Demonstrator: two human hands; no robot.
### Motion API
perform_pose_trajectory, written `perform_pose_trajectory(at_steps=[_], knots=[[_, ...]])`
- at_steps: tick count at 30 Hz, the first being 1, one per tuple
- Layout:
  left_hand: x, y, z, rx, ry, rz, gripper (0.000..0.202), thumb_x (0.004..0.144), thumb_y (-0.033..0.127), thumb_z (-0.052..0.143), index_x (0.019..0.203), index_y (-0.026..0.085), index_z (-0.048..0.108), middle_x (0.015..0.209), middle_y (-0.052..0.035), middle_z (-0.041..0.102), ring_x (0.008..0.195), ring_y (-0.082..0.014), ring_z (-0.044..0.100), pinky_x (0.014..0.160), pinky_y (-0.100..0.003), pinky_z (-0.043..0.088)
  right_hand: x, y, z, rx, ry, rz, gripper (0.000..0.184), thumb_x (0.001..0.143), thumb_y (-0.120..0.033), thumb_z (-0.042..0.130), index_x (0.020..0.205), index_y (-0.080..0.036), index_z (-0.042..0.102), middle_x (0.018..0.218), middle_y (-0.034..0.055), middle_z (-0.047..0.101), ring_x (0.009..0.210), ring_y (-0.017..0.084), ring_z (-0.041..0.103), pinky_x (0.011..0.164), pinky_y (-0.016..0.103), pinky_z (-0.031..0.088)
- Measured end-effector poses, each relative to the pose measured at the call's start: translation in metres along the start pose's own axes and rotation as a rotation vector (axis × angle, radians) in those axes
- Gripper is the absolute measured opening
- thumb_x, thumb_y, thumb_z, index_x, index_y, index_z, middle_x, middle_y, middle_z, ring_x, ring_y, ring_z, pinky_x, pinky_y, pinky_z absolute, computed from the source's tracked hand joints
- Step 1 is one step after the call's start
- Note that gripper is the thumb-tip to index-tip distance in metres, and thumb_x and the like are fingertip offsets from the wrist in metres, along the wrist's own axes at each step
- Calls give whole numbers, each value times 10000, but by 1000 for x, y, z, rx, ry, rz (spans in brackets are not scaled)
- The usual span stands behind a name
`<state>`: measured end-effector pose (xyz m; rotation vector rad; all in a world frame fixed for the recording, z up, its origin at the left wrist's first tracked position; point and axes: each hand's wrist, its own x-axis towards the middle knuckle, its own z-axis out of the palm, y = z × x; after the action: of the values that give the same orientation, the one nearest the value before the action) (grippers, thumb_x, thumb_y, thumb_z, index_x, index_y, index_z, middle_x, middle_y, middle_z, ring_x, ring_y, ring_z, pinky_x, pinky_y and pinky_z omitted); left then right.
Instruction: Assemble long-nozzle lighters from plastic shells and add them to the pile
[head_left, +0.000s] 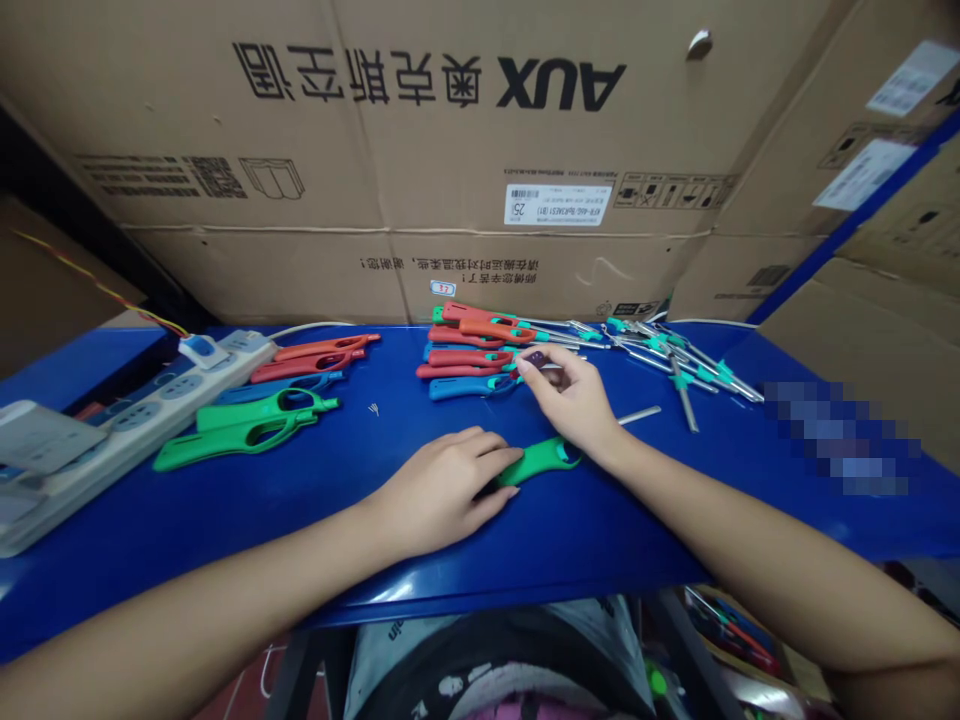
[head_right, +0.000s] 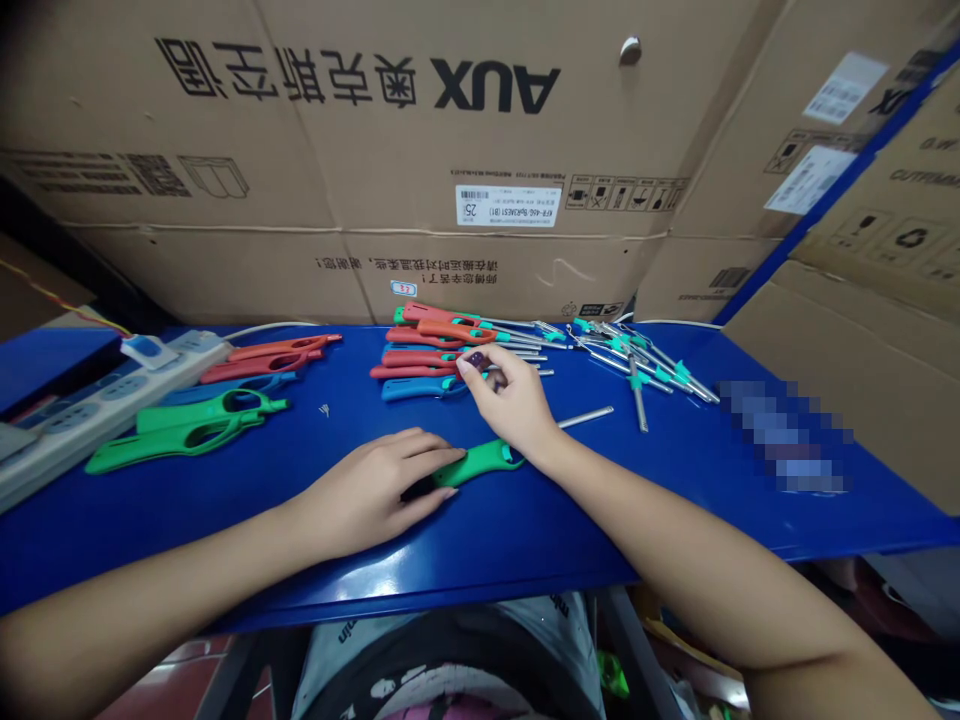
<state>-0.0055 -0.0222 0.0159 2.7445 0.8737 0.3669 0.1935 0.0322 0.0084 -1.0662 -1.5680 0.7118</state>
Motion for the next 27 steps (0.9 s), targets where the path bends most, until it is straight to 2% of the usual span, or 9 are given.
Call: perform_pose_trajectory(at_steps=[4, 6, 8, 10, 12, 17, 21, 27], knots=[[0, -3, 2, -69, 85, -26, 299, 974, 383, 585, 1189, 185, 650, 1056, -72, 693, 996, -228, 653, 870, -352, 544, -1, 0, 1, 63, 70, -60, 303, 876, -496, 658, 864, -194, 654, 762, 13, 624, 594, 119, 537, 519, 243, 406], [1, -6, 2, -131, 204, -80, 222, 959, 362, 609, 1090, 188, 649, 978, -47, 676, 904, -193, 649, 803, -315, 542, -2, -3, 0, 108, 114, -82, 298, 868, -490, 673, 847, -194, 646, 709, -4, 594, 560, 107, 508, 490, 231, 396], [3, -12, 1, -176, 376, -147, 175, 931, 299, 640, 1058, 182, 612, 935, -29, 646, 831, -163, 628, 739, -282, 528, -2, -8, -1, 149, 136, -77, 294, 864, -484, 685, 850, -195, 636, 677, -19, 569, 527, 94, 480, 464, 222, 388], [6, -18, -1, -201, 535, -212, 245, 884, 258, 687, 1089, 175, 580, 948, -24, 633, 793, -147, 608, 697, -264, 516, -3, -13, -3, 191, 139, -73, 296, 864, -482, 688, 859, -194, 626, 668, -26, 554, 519, 86, 474, 455, 216, 391], [8, -23, -1, -238, 607, -252, 303, 848, 253, 728, 1106, 175, 590, 978, -27, 644, 784, -141, 605, 683, -258, 513, -4, -17, -4, 221, 143, -84, 298, 864, -482, 691, 859, -193, 621, 662, -31, 544, 525, 83, 479, 457, 212, 396], [11, -26, 3, -407, 538, -306, 282, 821, 329, 774, 1066, 207, 707, 970, -19, 730, 805, -154, 660, 705, -266, 538, -5, -23, -5, 269, 154, -104, 316, 882, -497, 675, 834, -191, 607, 631, -45, 529, 476, 66, 456, 433, 214, 375], [11, -24, 5, -559, 532, -396, 230, 828, 392, 762, 969, 210, 767, 936, -20, 780, 781, -169, 702, 714, -274, 554, -5, -25, -7, 277, 165, -80, 344, 873, -531, 676, 832, -197, 607, 610, -52, 536, 409, 59, 439, 384, 224, 334], [11, -23, 1, -638, 502, -456, 193, 812, 383, 767, 848, 197, 806, 797, -14, 794, 687, -174, 716, 657, -253, 558, -4, -24, -8, 290, 182, -65, 335, 870, -523, 678, 828, -198, 611, 601, -59, 533, 386, 52, 436, 364, 221, 324]])
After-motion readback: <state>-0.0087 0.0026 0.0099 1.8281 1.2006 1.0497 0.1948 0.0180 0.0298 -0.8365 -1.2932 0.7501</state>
